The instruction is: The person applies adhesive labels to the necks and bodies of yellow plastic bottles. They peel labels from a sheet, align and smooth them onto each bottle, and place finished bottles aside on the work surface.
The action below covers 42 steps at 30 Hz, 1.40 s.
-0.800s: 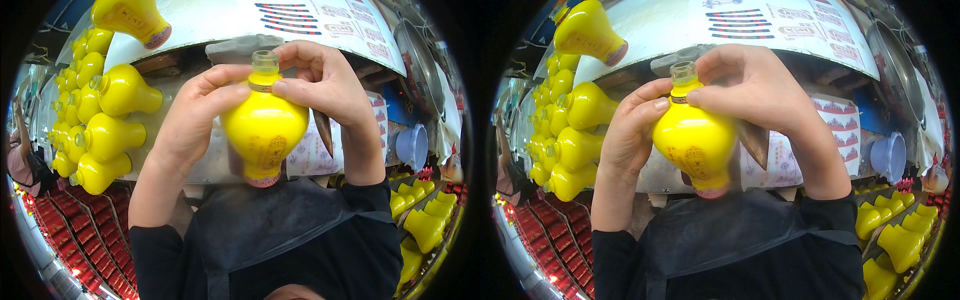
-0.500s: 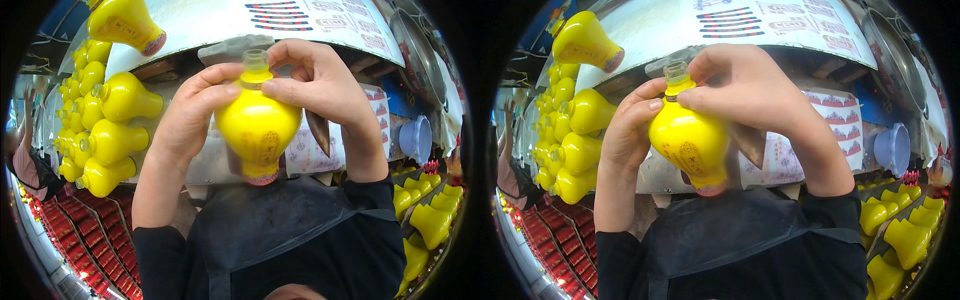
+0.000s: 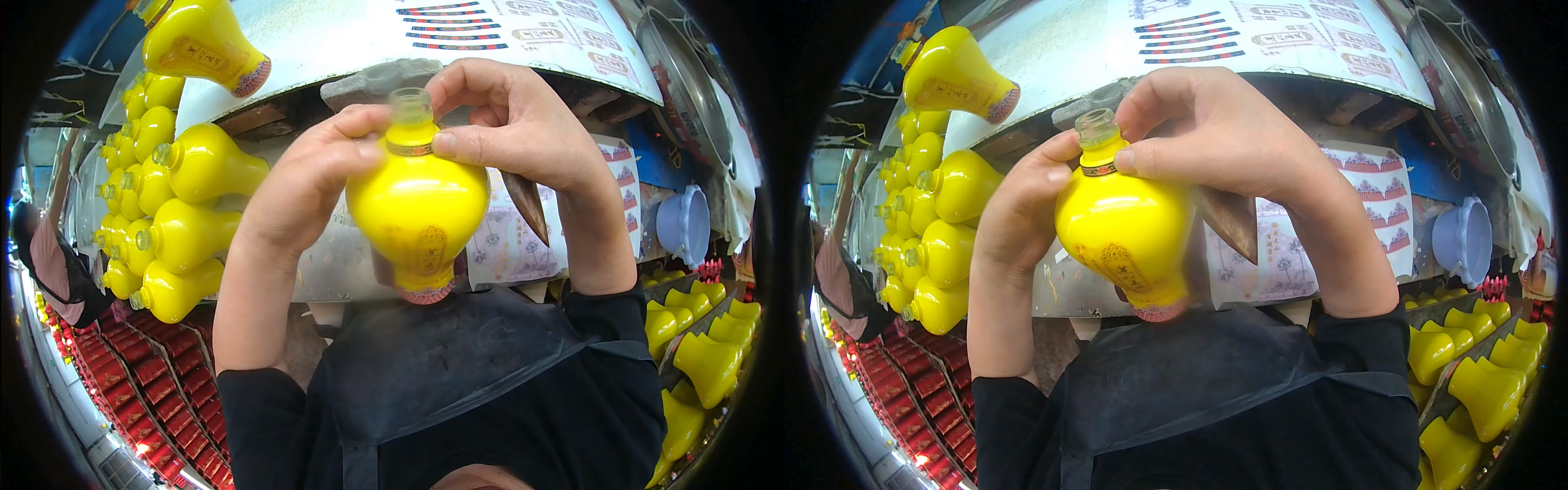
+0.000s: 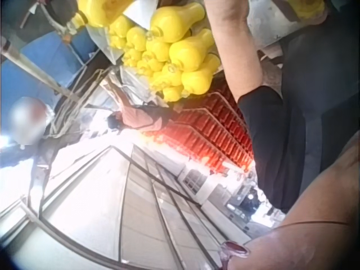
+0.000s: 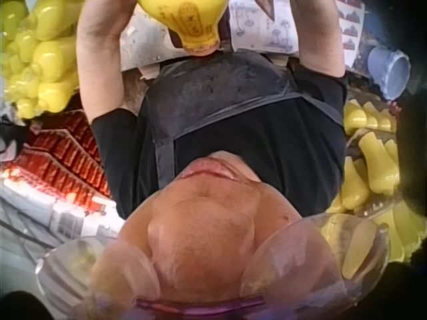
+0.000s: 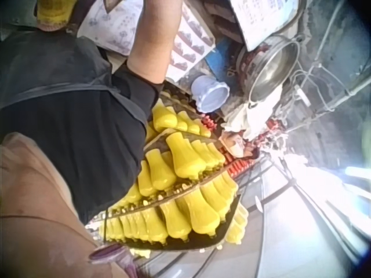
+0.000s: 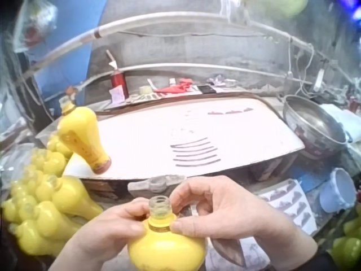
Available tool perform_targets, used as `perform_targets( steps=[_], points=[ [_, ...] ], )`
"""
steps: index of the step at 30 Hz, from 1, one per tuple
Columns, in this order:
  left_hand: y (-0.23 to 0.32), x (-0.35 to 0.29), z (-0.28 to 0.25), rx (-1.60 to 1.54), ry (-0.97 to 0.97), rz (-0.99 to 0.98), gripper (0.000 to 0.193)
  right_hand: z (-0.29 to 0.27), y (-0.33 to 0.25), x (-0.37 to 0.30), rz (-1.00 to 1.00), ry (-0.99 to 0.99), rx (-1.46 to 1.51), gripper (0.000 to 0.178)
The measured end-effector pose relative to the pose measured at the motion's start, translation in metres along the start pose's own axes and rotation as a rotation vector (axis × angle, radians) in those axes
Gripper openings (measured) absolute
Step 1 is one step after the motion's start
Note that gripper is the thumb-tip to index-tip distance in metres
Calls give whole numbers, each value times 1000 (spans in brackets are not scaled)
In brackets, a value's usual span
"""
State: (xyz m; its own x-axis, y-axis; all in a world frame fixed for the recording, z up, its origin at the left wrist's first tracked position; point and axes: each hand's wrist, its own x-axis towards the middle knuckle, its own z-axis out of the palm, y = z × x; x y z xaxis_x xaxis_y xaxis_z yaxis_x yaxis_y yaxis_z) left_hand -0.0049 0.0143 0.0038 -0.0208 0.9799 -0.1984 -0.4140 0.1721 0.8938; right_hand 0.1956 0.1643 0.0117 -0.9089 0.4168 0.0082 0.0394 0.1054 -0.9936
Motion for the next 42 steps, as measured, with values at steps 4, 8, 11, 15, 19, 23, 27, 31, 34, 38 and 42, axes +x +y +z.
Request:
perform_targets(
  steps=[4,8,11,15,19,23,27,31,34,38,42],
  points=[
    [10,3,20,232,153,199,36,5,1,3,-71,52,-69,41],
    [24,4,35,506,242,233,32,10,-4,-1,-69,47,-72,42],
    [27,1,45,503,265,257,29,13,-7,-8,-121,50,-105,43],
    [35,-15,48,551,266,291,27,17,-10,-15,-140,93,-146,37],
    [37,-33,46,477,158,384,26,18,-21,-29,-123,148,-122,28],
    [28,-40,42,382,159,458,26,31,-30,-53,-69,176,-72,24],
    [20,-47,34,394,111,447,33,45,-24,-53,-277,293,-407,22],
    [15,-50,26,485,70,489,45,47,-23,-50,-357,302,-421,20],
    [11,-52,26,489,126,472,48,46,-27,-48,-337,264,-435,18],
    [9,-52,28,492,149,475,46,46,-33,-48,-239,227,-323,15],
    [8,-51,30,489,161,487,45,45,-33,-47,-188,227,-227,12]
  ],
)
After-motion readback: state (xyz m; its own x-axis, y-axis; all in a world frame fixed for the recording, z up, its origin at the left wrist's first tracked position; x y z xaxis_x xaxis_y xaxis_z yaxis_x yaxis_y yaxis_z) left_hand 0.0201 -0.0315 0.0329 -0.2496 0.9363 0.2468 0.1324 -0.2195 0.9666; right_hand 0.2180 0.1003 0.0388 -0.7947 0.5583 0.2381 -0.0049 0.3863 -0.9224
